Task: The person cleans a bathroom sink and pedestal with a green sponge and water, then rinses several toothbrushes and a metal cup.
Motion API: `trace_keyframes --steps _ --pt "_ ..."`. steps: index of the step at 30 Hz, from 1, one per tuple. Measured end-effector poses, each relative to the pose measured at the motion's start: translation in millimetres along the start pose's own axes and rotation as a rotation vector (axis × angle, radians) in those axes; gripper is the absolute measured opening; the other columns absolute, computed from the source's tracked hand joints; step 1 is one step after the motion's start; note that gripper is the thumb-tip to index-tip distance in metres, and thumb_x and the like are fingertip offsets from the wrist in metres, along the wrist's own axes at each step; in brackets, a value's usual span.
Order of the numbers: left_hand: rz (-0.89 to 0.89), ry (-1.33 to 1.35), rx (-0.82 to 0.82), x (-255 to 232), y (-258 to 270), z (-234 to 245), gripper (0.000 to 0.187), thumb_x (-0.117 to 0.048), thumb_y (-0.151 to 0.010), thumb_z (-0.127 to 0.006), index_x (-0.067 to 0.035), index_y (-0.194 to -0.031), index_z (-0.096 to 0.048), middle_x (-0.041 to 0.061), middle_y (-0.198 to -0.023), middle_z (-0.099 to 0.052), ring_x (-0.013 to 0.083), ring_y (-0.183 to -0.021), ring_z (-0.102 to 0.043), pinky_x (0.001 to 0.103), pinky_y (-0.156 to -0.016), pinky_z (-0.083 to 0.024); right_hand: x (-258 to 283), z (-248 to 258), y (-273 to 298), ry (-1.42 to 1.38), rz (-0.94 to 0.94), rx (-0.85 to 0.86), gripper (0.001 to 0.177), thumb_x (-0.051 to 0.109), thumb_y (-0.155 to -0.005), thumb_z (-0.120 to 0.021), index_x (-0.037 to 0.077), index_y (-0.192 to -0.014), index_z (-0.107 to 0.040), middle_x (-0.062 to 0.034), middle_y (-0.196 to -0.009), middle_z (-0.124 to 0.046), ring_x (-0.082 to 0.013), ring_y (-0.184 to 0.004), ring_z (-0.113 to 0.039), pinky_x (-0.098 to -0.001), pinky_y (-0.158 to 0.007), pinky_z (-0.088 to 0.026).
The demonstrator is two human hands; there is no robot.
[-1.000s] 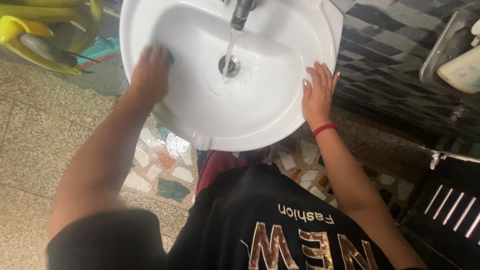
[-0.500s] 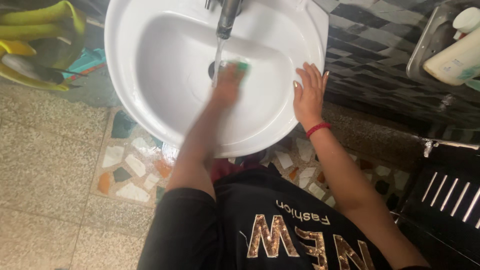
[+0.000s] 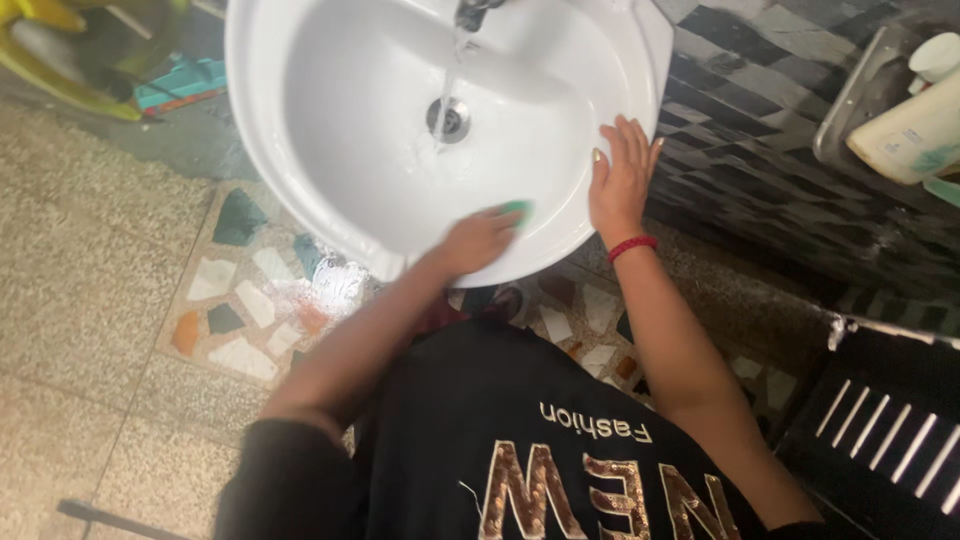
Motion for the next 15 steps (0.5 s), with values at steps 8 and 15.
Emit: trace_keyframes --steps 8,15 --pt "-0.159 -0.303 -0.187 4 118 136 0.03 -0.019 -0.086 -0.059 -0.011 -0.109 -0.077 0.008 -0.121 -0.074 0.0309 -0.115 -0.063 0.053 -0.104 -0.042 3 0 0 0.011 -0.007 0.018 0.034 0.005 -0.102 -0.059 0.005 -0.136 -0.058 -0.0174 -0.154 -0.049 -0.0361 -0.149 -0.035 -0.0608 -0.127 -0.01" --pt "0.113 -0.636 -0.392 68 131 258 0.052 -0.014 -0.09 -0.06 -0.009 -0.141 -0.06 0.018 -0.16 -0.042 0.0409 -0.15 -0.032 0.06 -0.123 -0.018 0 -3 1 0.072 -0.023 0.037 0.035 0.01 -0.105 -0.055 0.005 -0.14 -0.057 -0.0178 -0.157 -0.047 -0.0357 -0.152 -0.032 -0.0614 -0.127 -0.01"
Point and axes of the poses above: each hand's wrist, its own y-axis away from the middle knuckle, its own z-axis out of the back of the hand, x = y × z, the point moved 6 cm from there along -y, towards the middle knuckle
